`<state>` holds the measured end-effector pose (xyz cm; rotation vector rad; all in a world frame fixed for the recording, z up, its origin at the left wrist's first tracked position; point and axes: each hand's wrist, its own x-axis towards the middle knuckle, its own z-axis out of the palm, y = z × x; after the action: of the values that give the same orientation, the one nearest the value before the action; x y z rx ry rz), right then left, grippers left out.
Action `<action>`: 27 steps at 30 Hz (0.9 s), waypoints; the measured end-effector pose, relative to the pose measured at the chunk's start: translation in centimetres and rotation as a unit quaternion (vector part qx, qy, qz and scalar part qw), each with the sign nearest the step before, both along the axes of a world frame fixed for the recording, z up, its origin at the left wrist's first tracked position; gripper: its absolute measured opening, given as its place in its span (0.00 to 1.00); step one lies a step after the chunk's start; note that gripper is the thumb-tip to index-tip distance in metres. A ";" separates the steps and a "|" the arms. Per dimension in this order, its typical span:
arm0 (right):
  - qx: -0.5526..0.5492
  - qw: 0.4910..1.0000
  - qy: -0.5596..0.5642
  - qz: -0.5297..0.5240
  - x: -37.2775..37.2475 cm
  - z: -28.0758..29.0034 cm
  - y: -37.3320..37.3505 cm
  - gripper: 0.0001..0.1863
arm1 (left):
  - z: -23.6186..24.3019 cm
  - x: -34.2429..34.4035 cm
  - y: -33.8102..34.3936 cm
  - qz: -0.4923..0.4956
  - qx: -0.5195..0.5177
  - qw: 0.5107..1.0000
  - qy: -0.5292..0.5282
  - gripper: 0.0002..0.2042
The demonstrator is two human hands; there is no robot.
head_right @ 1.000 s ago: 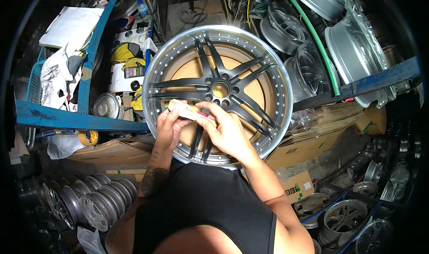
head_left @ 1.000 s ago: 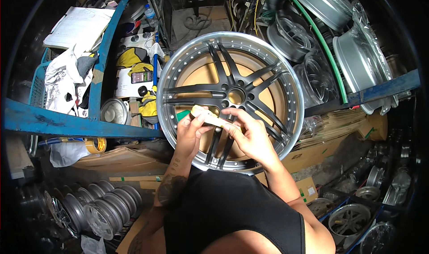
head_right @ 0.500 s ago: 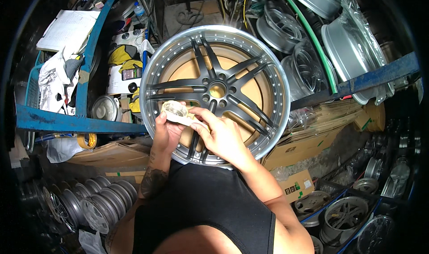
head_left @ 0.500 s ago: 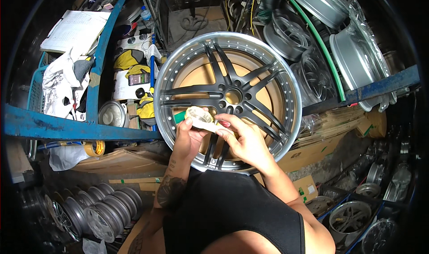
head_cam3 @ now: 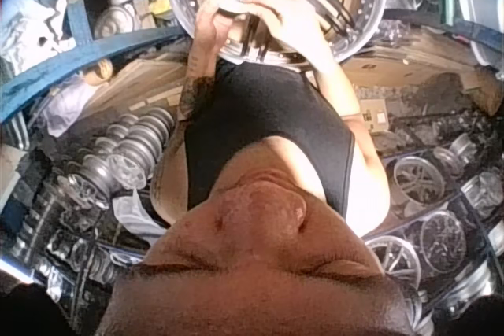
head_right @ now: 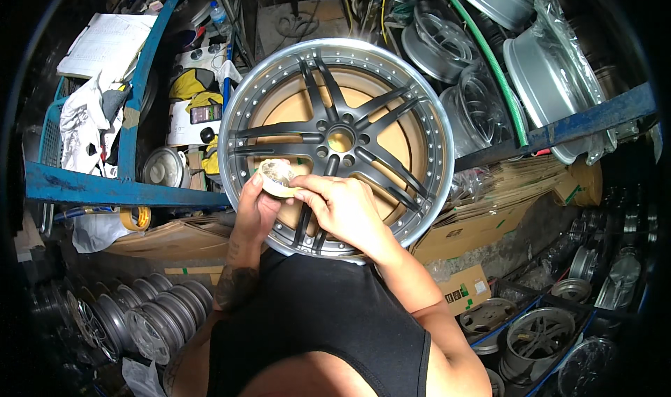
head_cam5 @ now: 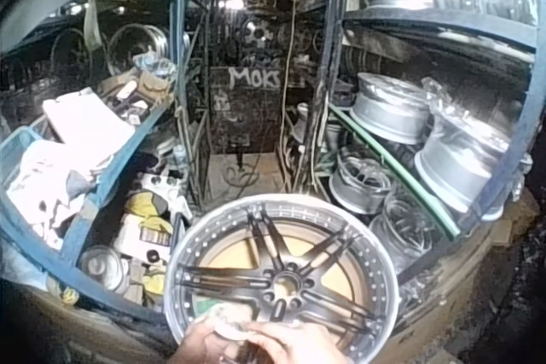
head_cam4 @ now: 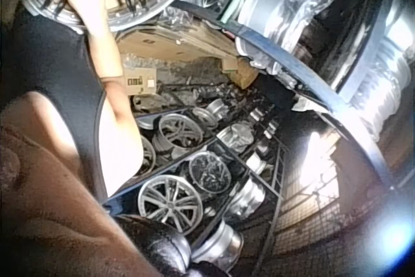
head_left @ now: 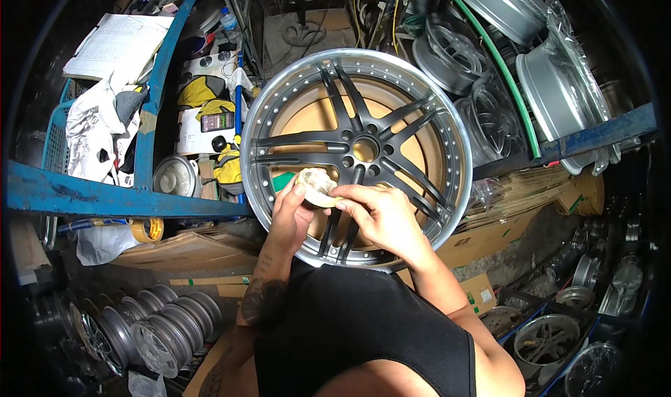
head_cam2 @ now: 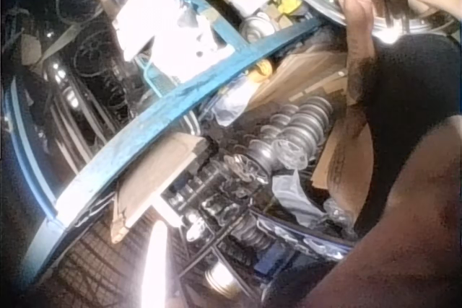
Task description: The person removes a center cap from a wheel rim, wraps adhesive tape around the edge of the center cap by hand, and repeatedly fits and removes the cap in the center of the wheel rim.
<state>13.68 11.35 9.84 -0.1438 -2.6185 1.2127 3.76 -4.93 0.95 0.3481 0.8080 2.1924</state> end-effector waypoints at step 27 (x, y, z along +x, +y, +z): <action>0.280 0.929 -0.060 -0.235 5.0 2.3 8.0 0.24 | 5.3 -1.7 -7.0 0.167 0.107 0.977 0.081 0.49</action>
<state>18.68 19.31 12.17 -0.6997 -2.6846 0.2916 2.10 -11.94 6.30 0.5374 0.7620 2.6031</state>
